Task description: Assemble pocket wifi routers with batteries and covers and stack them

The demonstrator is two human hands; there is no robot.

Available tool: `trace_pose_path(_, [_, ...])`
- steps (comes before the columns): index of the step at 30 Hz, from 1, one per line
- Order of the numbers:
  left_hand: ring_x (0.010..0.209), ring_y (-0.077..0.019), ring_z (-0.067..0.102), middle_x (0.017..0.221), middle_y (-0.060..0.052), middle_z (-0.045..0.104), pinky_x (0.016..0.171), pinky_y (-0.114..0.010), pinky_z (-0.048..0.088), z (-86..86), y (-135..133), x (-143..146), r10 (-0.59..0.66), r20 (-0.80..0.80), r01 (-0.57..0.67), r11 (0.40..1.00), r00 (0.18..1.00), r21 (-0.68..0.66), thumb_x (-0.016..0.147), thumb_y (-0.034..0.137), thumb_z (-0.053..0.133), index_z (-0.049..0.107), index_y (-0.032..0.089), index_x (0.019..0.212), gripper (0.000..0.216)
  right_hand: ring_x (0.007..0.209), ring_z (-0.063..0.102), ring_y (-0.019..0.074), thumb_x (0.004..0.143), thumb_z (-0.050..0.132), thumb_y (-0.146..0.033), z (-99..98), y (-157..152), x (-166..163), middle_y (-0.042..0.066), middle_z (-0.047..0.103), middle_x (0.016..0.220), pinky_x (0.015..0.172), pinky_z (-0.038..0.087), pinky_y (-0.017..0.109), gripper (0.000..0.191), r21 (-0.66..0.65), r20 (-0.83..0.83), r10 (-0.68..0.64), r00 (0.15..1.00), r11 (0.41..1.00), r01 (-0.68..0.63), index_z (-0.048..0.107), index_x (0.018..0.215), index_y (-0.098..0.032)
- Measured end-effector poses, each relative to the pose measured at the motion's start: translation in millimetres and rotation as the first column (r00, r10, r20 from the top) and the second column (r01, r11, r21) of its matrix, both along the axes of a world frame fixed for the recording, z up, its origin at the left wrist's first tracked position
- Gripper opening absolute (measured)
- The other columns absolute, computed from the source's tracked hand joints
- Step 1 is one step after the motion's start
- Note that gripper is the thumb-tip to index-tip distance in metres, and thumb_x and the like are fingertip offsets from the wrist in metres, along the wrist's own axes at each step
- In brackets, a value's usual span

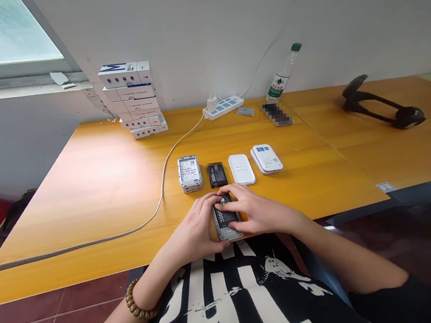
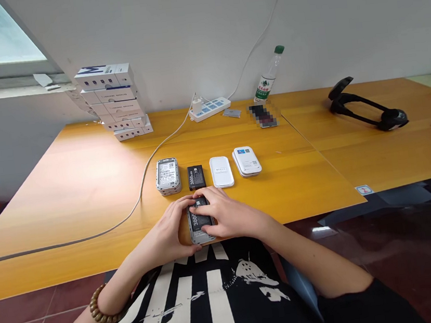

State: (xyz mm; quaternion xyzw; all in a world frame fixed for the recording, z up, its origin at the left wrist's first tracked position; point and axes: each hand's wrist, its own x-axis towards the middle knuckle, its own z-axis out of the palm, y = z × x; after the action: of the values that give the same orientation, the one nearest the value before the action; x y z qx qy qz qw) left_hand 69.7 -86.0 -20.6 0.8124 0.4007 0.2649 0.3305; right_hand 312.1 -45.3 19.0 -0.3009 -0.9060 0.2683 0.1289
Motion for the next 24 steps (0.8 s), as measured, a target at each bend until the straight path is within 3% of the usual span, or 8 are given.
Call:
trace_pose_path(4, [0.153,-0.0411,0.047,0.161,-0.018,0.048,0.123,-0.067,0.046,-2.8,-1,0,0.004,-0.012,-0.004,0.999,1.0,0.036,0.073,0.029,0.09,0.032,0.028,0.159,0.103,0.152,0.045,0.0367,0.103,0.068,-0.035,-3.9,-9,5,0.017,0.053,0.159,0.124,0.041,0.062,0.036,-0.001,0.025,0.011,1.0,1.0,-0.011,0.073,0.138,-0.026])
trace_pose_path(9, [0.154,-0.0409,0.046,0.166,-0.02,0.047,0.125,-0.066,0.045,-6.8,0,-1,-0.022,-0.053,0.025,0.997,0.998,0.066,0.077,0.037,0.093,0.029,0.026,0.164,0.109,0.164,0.028,0.0392,0.101,0.071,-0.046,-4.5,-36,12,0.017,0.031,0.177,0.127,0.036,0.063,0.064,-0.055,0.127,-0.011,0.992,0.998,0.018,0.054,0.159,-0.026])
trace_pose_path(12, [0.155,-0.0425,0.044,0.171,-0.019,0.041,0.125,-0.067,0.045,-8.9,1,-2,-0.05,-0.104,0.059,0.995,0.993,0.078,0.079,0.039,0.092,0.034,0.027,0.166,0.105,0.161,0.036,0.037,0.102,0.069,-0.045,5.4,-32,20,0.015,0.043,0.172,0.126,0.04,0.06,0.055,-0.095,0.151,0.008,0.988,0.995,0.006,0.062,0.153,-0.026])
trace_pose_path(15, [0.157,-0.043,0.042,0.173,-0.018,0.039,0.124,-0.067,0.045,-9.2,1,-3,-0.07,-0.144,0.082,0.993,0.987,0.08,0.081,0.042,0.089,0.039,0.027,0.165,0.099,0.144,0.06,0.0325,0.102,0.067,-0.047,18.5,2,33,0.007,0.068,0.151,0.123,0.047,0.054,0.037,-0.09,0.105,-0.053,0.993,0.994,0.063,0.076,0.135,-0.033])
trace_pose_path(16, [0.157,-0.043,0.042,0.173,-0.018,0.039,0.124,-0.067,0.045,-9.0,1,-3,-0.071,-0.153,0.084,0.993,0.986,0.083,0.082,0.044,0.088,0.039,0.027,0.165,0.098,0.144,0.059,0.0324,0.101,0.068,-0.045,21.6,19,38,0.008,0.064,0.155,0.124,0.046,0.054,0.041,-0.04,0.104,-0.136,0.985,0.989,0.141,0.072,0.14,-0.033])
trace_pose_path(18, [0.157,-0.0432,0.042,0.173,-0.018,0.038,0.125,-0.067,0.044,-8.5,1,-2,-0.069,-0.166,0.085,0.992,0.984,0.095,0.084,0.046,0.087,0.04,0.025,0.164,0.095,0.156,0.044,0.0382,0.092,0.077,-0.042,24.1,54,44,0.012,0.051,0.166,0.128,0.037,0.06,0.064,0.081,0.152,-0.269,0.951,0.963,0.259,0.061,0.153,-0.03])
trace_pose_path(21, [0.158,-0.0445,0.04,0.175,-0.019,0.034,0.124,-0.068,0.044,-8.5,0,0,-0.05,-0.184,0.073,0.99,0.982,0.119,0.083,0.045,0.086,0.04,0.025,0.165,0.095,0.161,0.031,0.0459,0.072,0.092,-0.048,19.7,97,45,0.015,0.042,0.171,0.129,0.031,0.066,0.106,0.045,0.343,-0.232,0.91,0.972,0.231,0.045,0.165,-0.028])
trace_pose_path(24, [0.158,-0.0461,0.038,0.176,-0.02,0.03,0.124,-0.069,0.044,-8.9,-2,1,-0.03,-0.202,0.056,0.991,0.979,0.123,0.084,0.044,0.084,0.039,0.023,0.165,0.095,0.156,0.04,0.0455,0.07,0.09,-0.044,15.1,116,39,0.015,0.046,0.167,0.126,0.036,0.063,0.109,0.003,0.433,-0.143,0.89,0.988,0.157,0.04,0.167,-0.03])
